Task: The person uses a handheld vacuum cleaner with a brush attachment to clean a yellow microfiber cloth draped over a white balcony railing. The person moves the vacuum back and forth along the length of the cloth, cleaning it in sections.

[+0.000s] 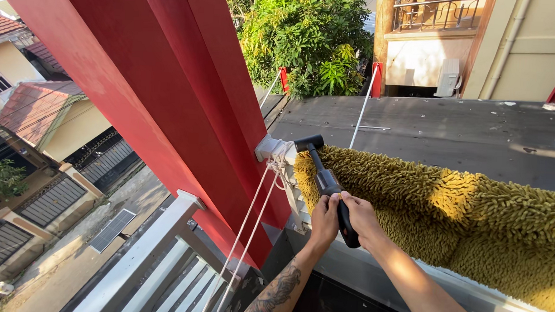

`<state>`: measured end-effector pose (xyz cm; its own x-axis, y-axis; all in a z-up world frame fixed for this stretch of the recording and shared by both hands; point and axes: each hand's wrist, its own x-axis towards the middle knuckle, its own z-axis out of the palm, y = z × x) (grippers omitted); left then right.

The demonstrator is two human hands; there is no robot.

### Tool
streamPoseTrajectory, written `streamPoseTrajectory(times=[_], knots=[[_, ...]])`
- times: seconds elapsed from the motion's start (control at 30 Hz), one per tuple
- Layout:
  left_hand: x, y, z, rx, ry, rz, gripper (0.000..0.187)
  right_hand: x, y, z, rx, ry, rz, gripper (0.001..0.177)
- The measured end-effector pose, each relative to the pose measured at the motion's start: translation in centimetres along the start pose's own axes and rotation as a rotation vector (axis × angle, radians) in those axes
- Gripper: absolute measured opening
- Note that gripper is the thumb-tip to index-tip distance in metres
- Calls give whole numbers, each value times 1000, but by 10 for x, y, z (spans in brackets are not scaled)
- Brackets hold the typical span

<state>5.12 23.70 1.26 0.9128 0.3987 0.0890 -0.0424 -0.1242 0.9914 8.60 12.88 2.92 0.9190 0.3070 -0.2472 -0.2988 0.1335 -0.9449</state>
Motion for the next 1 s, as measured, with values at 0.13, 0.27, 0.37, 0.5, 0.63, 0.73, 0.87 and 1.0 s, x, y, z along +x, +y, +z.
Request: streamPoseTrajectory(times=[0.13, 0.27, 0.37, 0.5, 0.63, 0.73, 0.87, 1.0], knots=[[-31, -18, 4, 24, -36, 33, 39, -28, 20, -15, -46, 45, 30, 40], [-70, -32, 12, 82, 18, 58, 42, -51, 44, -26, -55, 81, 85, 41], [-57, -29, 13, 41, 34, 17, 42, -35, 44, -24, -23, 67, 8, 43], [-17, -20, 17, 148, 102, 29, 46, -2, 20, -10, 30, 38, -53, 43], [-19, -22, 13, 67, 62, -11, 44, -13, 16, -10, 29, 53, 21, 43], [-61, -31, 18, 25, 76, 16, 43, -41, 39, -20, -68, 100, 73, 44], [-84, -19, 21, -56, 64, -189, 46, -37, 56, -28, -55, 93, 38, 45], [-47, -7, 20, 48, 110, -28, 44, -1, 55, -20, 9, 96, -72, 43]])
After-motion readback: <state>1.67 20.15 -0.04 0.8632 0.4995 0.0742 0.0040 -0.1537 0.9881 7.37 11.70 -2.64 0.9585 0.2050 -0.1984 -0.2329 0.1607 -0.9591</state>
